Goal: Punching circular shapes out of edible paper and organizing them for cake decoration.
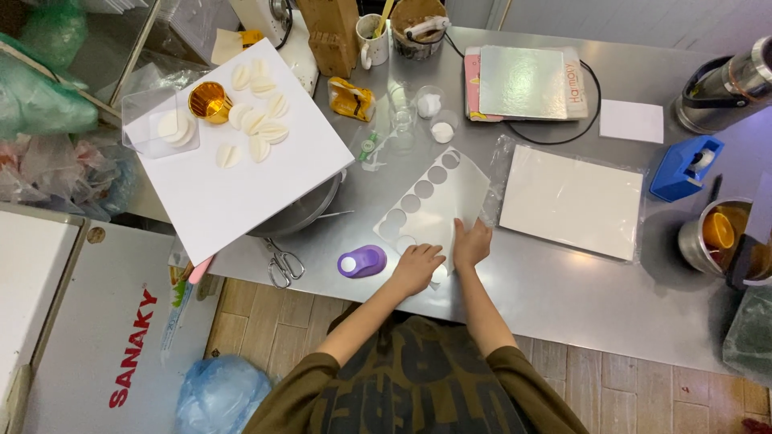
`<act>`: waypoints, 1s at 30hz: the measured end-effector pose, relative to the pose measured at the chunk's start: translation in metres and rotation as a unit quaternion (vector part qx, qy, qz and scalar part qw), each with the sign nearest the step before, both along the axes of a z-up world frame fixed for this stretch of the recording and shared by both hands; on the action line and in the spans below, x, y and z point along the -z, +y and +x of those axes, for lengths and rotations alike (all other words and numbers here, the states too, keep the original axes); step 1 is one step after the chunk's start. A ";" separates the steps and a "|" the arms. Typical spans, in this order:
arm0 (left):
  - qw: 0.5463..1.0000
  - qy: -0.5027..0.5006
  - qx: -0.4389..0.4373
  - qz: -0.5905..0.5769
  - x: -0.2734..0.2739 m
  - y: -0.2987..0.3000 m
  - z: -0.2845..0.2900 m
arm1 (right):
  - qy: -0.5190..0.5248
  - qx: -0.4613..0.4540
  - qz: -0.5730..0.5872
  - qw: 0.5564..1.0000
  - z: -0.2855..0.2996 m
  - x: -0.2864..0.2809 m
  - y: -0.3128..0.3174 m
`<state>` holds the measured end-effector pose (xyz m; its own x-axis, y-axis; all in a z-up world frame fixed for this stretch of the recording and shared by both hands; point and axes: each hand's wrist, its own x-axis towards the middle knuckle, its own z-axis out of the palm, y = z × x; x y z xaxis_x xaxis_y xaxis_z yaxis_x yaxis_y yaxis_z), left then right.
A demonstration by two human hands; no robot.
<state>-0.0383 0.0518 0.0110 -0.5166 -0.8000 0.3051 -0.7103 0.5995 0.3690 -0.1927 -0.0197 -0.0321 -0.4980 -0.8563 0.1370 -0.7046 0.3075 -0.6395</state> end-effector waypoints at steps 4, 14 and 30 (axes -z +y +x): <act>0.999 -0.039 -0.009 0.032 0.016 -0.009 -0.012 | 0.017 -0.038 0.071 0.997 -0.006 -0.020 -0.006; 0.994 -0.030 -0.034 0.101 -0.003 -0.016 0.020 | -0.158 -0.078 -0.031 0.984 -0.061 -0.031 0.075; 0.902 0.064 -0.409 0.126 -0.041 0.024 0.155 | -0.002 -0.121 -0.050 0.991 -0.120 0.008 0.140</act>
